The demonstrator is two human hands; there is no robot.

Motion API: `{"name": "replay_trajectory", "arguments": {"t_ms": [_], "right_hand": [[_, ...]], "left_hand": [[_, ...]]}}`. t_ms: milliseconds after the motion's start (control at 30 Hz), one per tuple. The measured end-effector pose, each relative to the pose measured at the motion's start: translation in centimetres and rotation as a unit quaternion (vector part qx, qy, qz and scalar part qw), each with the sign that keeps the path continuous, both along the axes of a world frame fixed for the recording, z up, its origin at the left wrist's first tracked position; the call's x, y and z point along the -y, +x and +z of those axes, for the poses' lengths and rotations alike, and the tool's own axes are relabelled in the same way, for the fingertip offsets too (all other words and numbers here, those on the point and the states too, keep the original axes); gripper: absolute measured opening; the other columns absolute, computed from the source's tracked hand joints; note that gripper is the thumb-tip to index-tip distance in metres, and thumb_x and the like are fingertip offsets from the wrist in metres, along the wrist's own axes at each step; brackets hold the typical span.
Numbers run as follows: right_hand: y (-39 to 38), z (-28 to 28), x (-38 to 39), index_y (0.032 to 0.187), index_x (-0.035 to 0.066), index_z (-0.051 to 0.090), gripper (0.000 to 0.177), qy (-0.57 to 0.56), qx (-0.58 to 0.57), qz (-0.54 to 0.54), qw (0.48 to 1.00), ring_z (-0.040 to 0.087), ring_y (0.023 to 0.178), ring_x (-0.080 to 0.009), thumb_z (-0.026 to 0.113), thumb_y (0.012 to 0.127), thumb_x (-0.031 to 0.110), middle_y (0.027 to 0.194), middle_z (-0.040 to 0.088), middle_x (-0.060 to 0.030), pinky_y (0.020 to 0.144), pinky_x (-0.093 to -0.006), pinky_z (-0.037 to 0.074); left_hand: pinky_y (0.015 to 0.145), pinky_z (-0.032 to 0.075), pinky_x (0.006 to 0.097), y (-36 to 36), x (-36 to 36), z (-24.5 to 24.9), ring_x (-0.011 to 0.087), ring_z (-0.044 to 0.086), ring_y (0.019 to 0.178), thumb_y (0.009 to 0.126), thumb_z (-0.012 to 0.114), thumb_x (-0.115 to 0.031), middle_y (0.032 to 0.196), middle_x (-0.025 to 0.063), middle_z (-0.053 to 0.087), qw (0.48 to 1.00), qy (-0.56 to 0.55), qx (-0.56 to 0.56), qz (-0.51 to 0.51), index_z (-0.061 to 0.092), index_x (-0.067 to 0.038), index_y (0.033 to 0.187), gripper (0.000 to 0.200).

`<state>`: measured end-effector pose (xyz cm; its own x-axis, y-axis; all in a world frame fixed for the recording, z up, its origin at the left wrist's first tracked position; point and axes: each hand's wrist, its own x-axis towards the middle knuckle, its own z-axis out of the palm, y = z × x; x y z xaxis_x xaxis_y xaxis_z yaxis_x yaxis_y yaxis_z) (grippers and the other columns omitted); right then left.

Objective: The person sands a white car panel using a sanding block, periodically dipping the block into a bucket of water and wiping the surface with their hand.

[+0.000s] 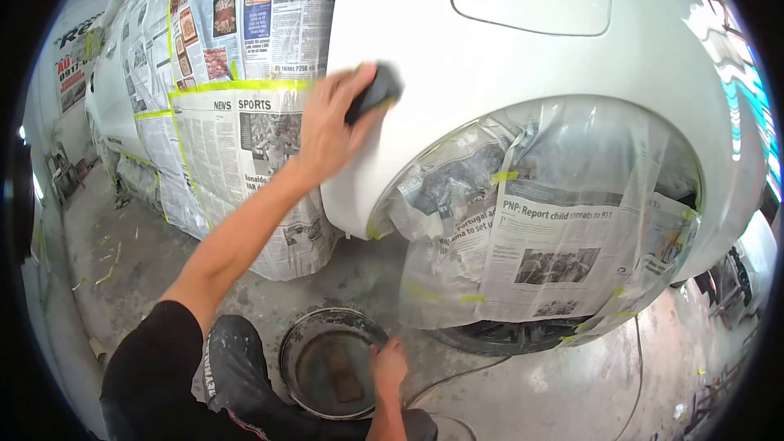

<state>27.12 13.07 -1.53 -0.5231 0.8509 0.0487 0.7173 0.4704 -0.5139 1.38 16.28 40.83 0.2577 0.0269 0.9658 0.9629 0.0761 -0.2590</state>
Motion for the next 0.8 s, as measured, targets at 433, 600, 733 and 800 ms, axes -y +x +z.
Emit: {"name": "replay_trajectory", "arguments": {"t_ms": [433,600,733,800], "right_hand": [[0.2,0.0,0.0,0.133,-0.001,0.053,0.064,0.009,0.009,0.006,1.000,0.071,0.098,-0.0452,0.076,0.091,0.041,0.116,0.067,-0.0254,0.082,-0.0524,0.058],[0.5,-0.5,0.6,0.126,0.000,0.054,0.057,0.023,0.000,0.003,1.000,0.071,0.095,-0.0441,0.076,0.091,0.039,0.109,0.067,-0.0233,0.079,-0.0520,0.058],[-0.1,-0.1,0.5,0.133,-0.001,0.053,0.062,0.012,0.014,0.010,1.000,0.072,0.095,-0.0455,0.076,0.091,0.039,0.115,0.068,-0.0248,0.080,-0.0530,0.058],[-0.1,0.1,0.3,0.133,0.000,0.053,0.062,0.017,0.015,0.007,1.000,0.072,0.095,-0.0455,0.076,0.091,0.039,0.115,0.068,-0.0246,0.079,-0.0529,0.058]], "left_hand": [[0.088,0.049,0.0442,-0.2,0.0,0.2,0.0327,0.062,0.105,0.088,0.083,-0.023,0.114,0.0173,0.066,0.998,0.018,0.059,-0.029,0.058,-0.010,0.147,0.065],[0.091,0.049,0.0458,0.6,-1.4,9.0,0.0369,0.060,0.105,0.088,0.081,-0.023,0.116,0.0153,0.065,0.995,0.037,0.087,-0.022,0.057,-0.014,0.147,0.064],[0.092,0.049,0.0452,-0.1,0.3,-3.5,0.0340,0.062,0.108,0.084,0.085,-0.018,0.120,0.0157,0.066,0.994,0.016,0.102,-0.024,0.061,-0.012,0.144,0.065],[0.091,0.050,0.0456,0.7,1.2,-4.0,0.0337,0.063,0.108,0.084,0.085,-0.018,0.120,0.0161,0.066,0.996,0.006,0.089,-0.025,0.062,-0.011,0.143,0.064]]}}
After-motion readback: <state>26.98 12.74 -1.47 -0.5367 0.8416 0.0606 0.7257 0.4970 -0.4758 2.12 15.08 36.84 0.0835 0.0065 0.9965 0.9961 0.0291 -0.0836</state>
